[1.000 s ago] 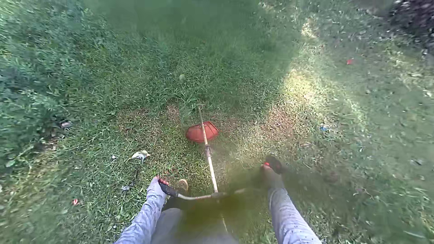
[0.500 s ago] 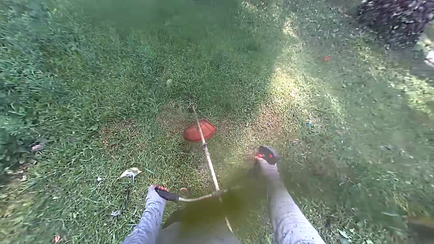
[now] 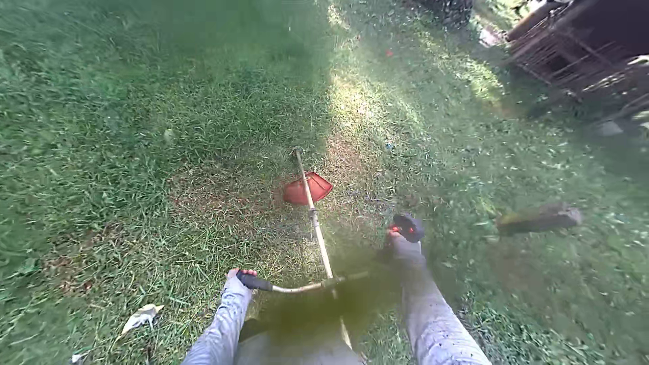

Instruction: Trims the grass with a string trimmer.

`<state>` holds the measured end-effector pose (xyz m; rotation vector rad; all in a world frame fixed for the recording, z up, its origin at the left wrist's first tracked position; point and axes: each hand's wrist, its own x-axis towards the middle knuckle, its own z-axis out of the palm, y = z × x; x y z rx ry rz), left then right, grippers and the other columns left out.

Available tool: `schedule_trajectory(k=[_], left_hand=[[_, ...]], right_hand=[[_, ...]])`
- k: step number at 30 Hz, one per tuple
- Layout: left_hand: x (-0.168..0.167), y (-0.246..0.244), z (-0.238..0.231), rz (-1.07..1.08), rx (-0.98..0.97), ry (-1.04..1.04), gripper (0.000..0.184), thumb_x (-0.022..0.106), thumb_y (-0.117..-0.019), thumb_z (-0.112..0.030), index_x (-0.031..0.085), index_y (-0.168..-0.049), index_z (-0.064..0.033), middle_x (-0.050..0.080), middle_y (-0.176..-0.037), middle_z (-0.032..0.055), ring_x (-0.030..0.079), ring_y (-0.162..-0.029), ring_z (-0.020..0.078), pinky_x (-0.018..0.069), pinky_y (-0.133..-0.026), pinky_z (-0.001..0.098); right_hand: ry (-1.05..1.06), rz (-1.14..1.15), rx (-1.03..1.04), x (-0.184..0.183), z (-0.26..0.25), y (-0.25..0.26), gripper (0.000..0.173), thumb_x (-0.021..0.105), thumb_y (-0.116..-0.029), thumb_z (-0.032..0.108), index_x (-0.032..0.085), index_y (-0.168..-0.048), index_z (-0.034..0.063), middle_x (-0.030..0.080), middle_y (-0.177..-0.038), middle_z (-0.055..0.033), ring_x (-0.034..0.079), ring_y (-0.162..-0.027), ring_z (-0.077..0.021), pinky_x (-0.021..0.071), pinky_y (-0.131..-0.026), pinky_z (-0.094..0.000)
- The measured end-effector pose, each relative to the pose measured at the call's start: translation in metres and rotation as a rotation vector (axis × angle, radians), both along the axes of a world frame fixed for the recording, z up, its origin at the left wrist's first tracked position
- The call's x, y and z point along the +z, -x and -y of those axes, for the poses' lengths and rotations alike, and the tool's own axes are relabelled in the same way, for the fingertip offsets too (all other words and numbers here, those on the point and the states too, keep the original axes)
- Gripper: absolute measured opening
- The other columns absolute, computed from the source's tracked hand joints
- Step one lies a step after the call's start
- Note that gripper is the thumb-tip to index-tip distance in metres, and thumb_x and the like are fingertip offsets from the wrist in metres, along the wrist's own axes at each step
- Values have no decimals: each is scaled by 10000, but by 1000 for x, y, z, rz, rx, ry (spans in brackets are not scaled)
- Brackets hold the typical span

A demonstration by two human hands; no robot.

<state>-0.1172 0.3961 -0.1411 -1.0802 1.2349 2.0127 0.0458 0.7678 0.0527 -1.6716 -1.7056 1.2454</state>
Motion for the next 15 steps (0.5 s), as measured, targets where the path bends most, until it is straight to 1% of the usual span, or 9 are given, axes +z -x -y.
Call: schedule_trajectory(k=[2, 6, 7, 8, 9, 10, 11, 14, 15], left_hand=[[16, 5, -42, -17, -60, 9, 439, 279, -1123, -386, 511, -929, -68, 605, -684, 86, 661, -645, 261, 591, -656, 454], [39, 3, -130, -7, -168, -55, 367, 329, -1116, -306, 474, -849, -100, 534, -607, 47, 601, -543, 213, 572, -583, 398], [44, -1, -148, -29, -220, -38, 346, 341, -1117, -262, 473, -845, -94, 526, -604, 42, 589, -528, 198, 566, -564, 372], [49, -5, -165, -60, -287, -15, 313, 362, -1111, -212, 489, -859, -78, 529, -620, 41, 585, -542, 184, 563, -574, 349], [53, -9, -179, -92, -351, 12, 276, 396, -1097, -166, 526, -884, -47, 553, -644, 51, 598, -570, 179, 566, -599, 336], [59, -14, -191, -114, -397, 35, 248, 421, -1089, -144, 549, -911, -28, 568, -668, 56, 607, -597, 176, 569, -625, 329], [64, -17, -201, -123, -416, 60, 228, 436, -1084, -132, 558, -928, -18, 572, -682, 59, 610, -607, 175, 570, -633, 326], [71, -25, -213, -151, -400, 154, 222, 447, -1071, -120, 560, -912, -13, 573, -672, 64, 607, -593, 174, 564, -610, 317], [71, -26, -213, -153, -384, 186, 226, 457, -1070, -123, 568, -912, -4, 576, -670, 68, 606, -592, 181, 561, -610, 324]], right_hand=[[119, 67, 1, 5, -29, -34, 331, 422, -1046, 10, 442, -1344, -132, 589, -1015, -207, 569, -774, -139, 513, -761, -256], [266, -7, -189, 3, -75, -100, 319, 398, -1057, 16, 444, -1366, -50, 545, -994, -108, 540, -772, -103, 496, -743, -258], [335, 73, -208, -2, -90, -111, 336, 360, -1071, 28, 429, -1394, -36, 547, -1062, -121, 554, -845, -114, 488, -799, -254], [423, 139, -175, 1, -103, -123, 391, 321, -1082, 36, 381, -1461, -36, 545, -1227, -164, 564, -994, -138, 461, -914, -267], [374, 91, -191, -9, -111, -138, 343, 360, -1082, 56, 436, -1394, -62, 558, -1172, -181, 566, -947, -150, 471, -869, -282], [205, 19, -215, -38, -121, -156, 280, 426, -1053, 70, 526, -1247, -105, 590, -985, -185, 576, -773, -134, 504, -709, -270], [164, -67, -153, -59, -134, -172, 292, 406, -1063, 92, 503, -1224, -131, 545, -929, -161, 529, -729, -108, 478, -676, -254], [280, -105, -35, -96, -185, -187, 277, 400, -1068, 76, 493, -1265, -96, 562, -970, -136, 552, -785, -137, 495, -762, -302], [45, -209, -3, -141, -198, -192, 249, 439, -1011, 24, 514, -1158, -162, 580, -839, -173, 575, -644, -148, 509, -596, -290]])
